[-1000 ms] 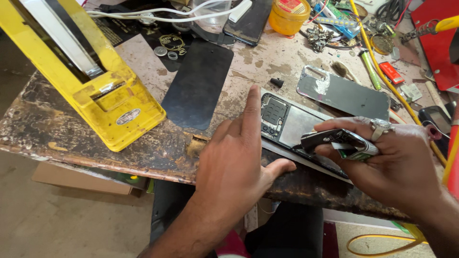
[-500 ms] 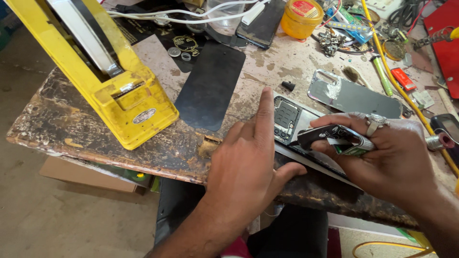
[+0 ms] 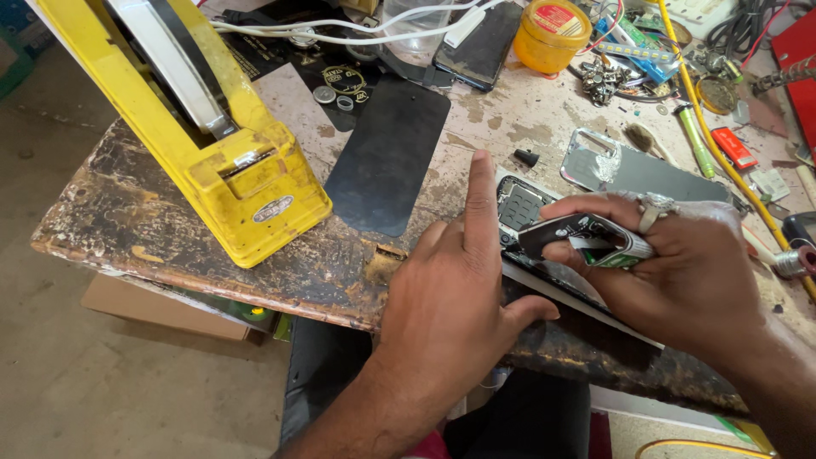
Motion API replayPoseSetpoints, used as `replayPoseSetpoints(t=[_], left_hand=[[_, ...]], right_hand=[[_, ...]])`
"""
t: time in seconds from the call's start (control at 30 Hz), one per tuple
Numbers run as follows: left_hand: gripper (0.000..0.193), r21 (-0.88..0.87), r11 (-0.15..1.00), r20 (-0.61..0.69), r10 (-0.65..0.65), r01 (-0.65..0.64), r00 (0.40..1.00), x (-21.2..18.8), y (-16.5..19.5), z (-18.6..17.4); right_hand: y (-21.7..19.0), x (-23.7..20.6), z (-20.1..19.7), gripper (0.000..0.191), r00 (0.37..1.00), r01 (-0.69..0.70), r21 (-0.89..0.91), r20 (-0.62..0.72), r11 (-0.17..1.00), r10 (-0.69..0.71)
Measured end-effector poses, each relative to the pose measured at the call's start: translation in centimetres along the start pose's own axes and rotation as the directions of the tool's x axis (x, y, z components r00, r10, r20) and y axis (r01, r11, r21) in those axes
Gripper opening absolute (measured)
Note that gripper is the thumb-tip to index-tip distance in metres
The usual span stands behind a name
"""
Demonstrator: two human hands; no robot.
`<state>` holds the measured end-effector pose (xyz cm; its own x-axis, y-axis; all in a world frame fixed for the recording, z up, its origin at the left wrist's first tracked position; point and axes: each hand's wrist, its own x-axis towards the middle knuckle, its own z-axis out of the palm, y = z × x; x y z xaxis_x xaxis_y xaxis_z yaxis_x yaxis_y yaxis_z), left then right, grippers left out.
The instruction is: The person holds a black phone back cover, applies adhesive from a tube along the frame of a disassembled phone lying on the workbench, then presses the cover onto the phone body and presses along the edges to secure it.
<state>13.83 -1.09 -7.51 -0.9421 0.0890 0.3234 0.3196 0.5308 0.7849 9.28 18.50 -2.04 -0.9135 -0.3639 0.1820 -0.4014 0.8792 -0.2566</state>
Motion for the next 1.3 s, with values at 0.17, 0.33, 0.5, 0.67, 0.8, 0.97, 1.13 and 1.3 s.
replayPoseSetpoints(t=[0.17, 0.33, 0.5, 0.67, 0.8, 0.97, 1.13, 1.3], left_hand=[[0.139, -0.022, 1.0, -0.015, 0.005, -0.005, 1.0, 0.1, -0.1, 0.1], [0.144, -0.074, 0.997, -0.018, -0.006, 0.005, 1.0, 0.1, -0.4, 0.3], [0.144, -0.086, 0.996, -0.052, 0.029, -0.034, 0.998, 0.0, -0.6, 0.4], [0.143, -0.088, 0.996, -0.024, -0.005, 0.003, 1.0, 0.1, -0.6, 0.4], [0.144, -0.083, 0.996, -0.03, -0.019, 0.016, 0.999, 0.1, -0.5, 0.4], [0.144, -0.074, 0.997, -0.032, -0.026, 0.024, 0.999, 0.1, -0.8, 0.6], [0.144, -0.081, 0.995, -0.104, 0.048, -0.056, 0.993, 0.1, -0.9, 0.8], [0.145, -0.083, 0.996, -0.056, -0.024, 0.02, 0.998, 0.1, -0.9, 0.8]], right_hand=[[-0.2, 0.4, 0.2, 0.04, 0.997, -0.061, 0.019, 0.037, 0.998, 0.061], [-0.2, 1.0, 0.6, 0.038, 0.981, 0.191, 0.046, -0.043, 0.981, -0.189], [-0.5, 1.5, 0.9, 0.04, 0.995, 0.101, 0.075, -0.014, 0.992, -0.1], [-0.6, 1.7, 1.0, 0.039, 0.988, 0.149, 0.099, -0.047, 0.984, -0.145], [-0.3, 1.4, 0.8, 0.037, 0.982, 0.178, 0.126, -0.091, 0.976, -0.168], [1.9, 1.2, -0.3, 0.036, 0.973, -0.088, 0.226, -0.188, 0.97, 0.132], [6.8, 0.5, -0.3, 0.041, 0.994, -0.007, 0.962, -0.023, 0.272, 0.105], [11.9, -0.4, -1.1, 0.034, 0.995, 0.009, 0.97, 0.015, -0.241, 0.098]])
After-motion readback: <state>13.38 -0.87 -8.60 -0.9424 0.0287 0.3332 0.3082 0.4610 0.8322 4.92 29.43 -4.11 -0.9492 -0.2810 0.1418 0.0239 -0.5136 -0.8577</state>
